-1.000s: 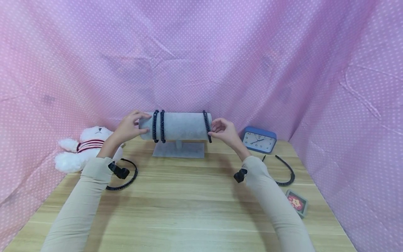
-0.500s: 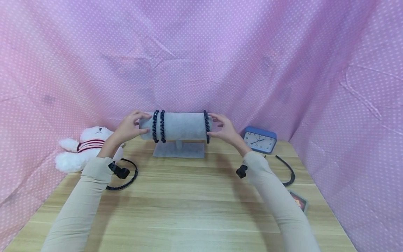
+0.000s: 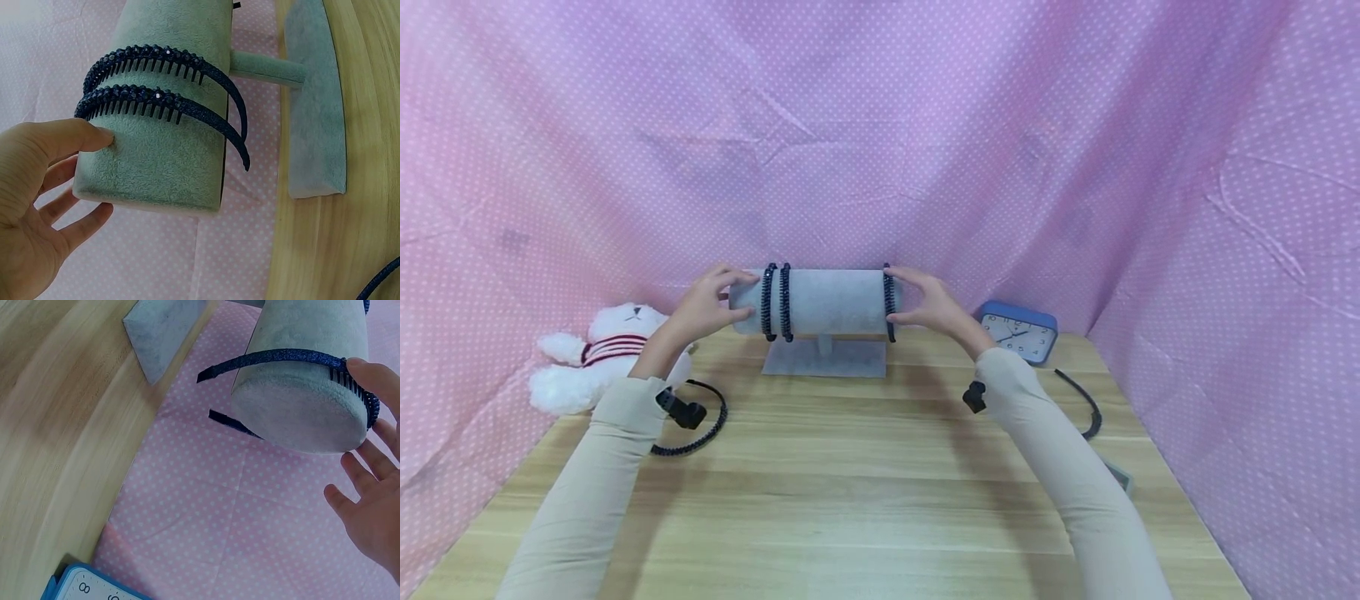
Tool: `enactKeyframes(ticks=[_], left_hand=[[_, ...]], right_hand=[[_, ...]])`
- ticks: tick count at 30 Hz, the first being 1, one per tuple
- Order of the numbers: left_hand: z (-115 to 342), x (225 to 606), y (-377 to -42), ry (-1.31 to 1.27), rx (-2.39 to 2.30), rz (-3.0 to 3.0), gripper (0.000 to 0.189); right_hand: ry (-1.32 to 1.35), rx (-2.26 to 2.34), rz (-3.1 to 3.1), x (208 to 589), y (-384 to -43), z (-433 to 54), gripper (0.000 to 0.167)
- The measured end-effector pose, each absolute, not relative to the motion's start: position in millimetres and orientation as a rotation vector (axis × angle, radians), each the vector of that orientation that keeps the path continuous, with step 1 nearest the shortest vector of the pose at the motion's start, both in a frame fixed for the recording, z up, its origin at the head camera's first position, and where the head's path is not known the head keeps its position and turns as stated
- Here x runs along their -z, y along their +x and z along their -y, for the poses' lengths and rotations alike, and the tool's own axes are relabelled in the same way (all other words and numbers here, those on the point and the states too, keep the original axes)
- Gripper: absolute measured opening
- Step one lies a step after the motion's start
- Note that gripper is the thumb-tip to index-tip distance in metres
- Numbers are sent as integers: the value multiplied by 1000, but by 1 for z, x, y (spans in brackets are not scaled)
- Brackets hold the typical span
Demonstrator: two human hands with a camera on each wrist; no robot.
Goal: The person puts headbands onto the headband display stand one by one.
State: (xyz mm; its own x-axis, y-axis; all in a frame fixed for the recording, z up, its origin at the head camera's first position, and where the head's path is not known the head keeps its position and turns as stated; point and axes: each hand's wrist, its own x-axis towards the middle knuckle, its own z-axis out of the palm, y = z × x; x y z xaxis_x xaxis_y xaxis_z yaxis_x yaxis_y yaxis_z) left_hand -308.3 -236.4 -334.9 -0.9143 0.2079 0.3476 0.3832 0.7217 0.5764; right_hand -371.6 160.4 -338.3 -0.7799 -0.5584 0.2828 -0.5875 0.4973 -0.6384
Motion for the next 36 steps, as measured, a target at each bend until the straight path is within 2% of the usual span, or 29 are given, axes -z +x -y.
enactKeyframes(ticks=[7, 36], left_hand=[[237, 335, -308, -480, 973, 2663, 50], [237, 347, -304, -566, 715, 2522, 50]], right_hand=[[970, -1166, 2717, 338, -370, -155, 82], [1039, -949, 2669, 337, -368, -113, 78]])
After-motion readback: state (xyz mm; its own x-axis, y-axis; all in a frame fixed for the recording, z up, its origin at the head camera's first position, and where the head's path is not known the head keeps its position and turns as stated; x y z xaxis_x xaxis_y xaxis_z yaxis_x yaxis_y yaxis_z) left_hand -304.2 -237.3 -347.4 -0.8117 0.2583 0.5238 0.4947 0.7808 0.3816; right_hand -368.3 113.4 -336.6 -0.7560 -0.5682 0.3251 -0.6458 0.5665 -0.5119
